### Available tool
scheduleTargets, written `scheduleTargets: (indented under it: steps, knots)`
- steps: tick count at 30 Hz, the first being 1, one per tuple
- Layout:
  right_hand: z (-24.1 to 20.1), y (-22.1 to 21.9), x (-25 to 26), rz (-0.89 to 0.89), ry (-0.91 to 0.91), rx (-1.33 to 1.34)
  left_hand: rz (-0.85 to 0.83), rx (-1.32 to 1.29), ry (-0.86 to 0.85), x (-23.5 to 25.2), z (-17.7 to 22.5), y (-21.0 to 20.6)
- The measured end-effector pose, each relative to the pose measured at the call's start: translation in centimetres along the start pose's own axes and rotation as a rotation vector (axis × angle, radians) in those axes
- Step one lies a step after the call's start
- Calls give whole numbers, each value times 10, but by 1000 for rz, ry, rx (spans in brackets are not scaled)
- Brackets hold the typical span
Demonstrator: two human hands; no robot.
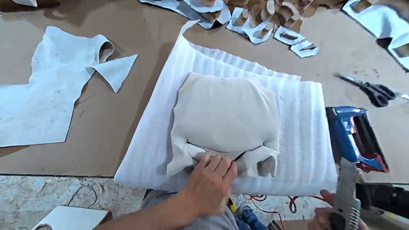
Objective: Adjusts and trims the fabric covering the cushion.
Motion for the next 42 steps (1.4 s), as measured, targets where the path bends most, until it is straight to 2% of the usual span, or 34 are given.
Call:
scheduleTargets:
  steps: [3,5,8,12,15,17,20,24,27,30,33,38,42]
  knots:
    - [-7,-40,8,-217,-24,-127,79,-164,40,-7,-14,54]
    - [-13,-63,16,-281,3,-235,151,-105,86,-14,-42,73]
    - [-23,-81,30,-186,141,-343,147,43,120,-25,-90,74]
    - [-37,-97,29,-52,310,-245,67,45,-2,-39,-117,55]
    - [-40,-107,14,64,370,-235,61,-10,-43,-47,-123,51]
    - [-35,-111,3,200,380,-207,57,-11,-56,-50,-125,51]
    - [-28,-121,-9,325,439,-38,38,10,-58,-57,-125,50]
    - [-23,-132,-10,332,519,151,3,6,-9,-65,-126,46]
    - [-18,-143,-6,330,524,22,16,-5,11,-69,-127,43]
    - [-1,-153,1,387,518,17,33,-3,-4,-69,-129,43]
    - [10,-148,8,441,519,38,54,-9,48,-57,-128,46]
    - [12,-145,8,416,561,116,-28,-20,308,-31,-121,46]
    - [10,-128,2,441,585,129,-56,144,256,-25,-113,40]
Point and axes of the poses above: each hand's wrist, its own x-axis towards the middle knuckle, its own y-axis out of the back of the hand, z = x × y, the point moved 8 cm from there along x, towards the middle knuckle, and after that the axes turned 11 degrees about z, right-handed, at the moved point
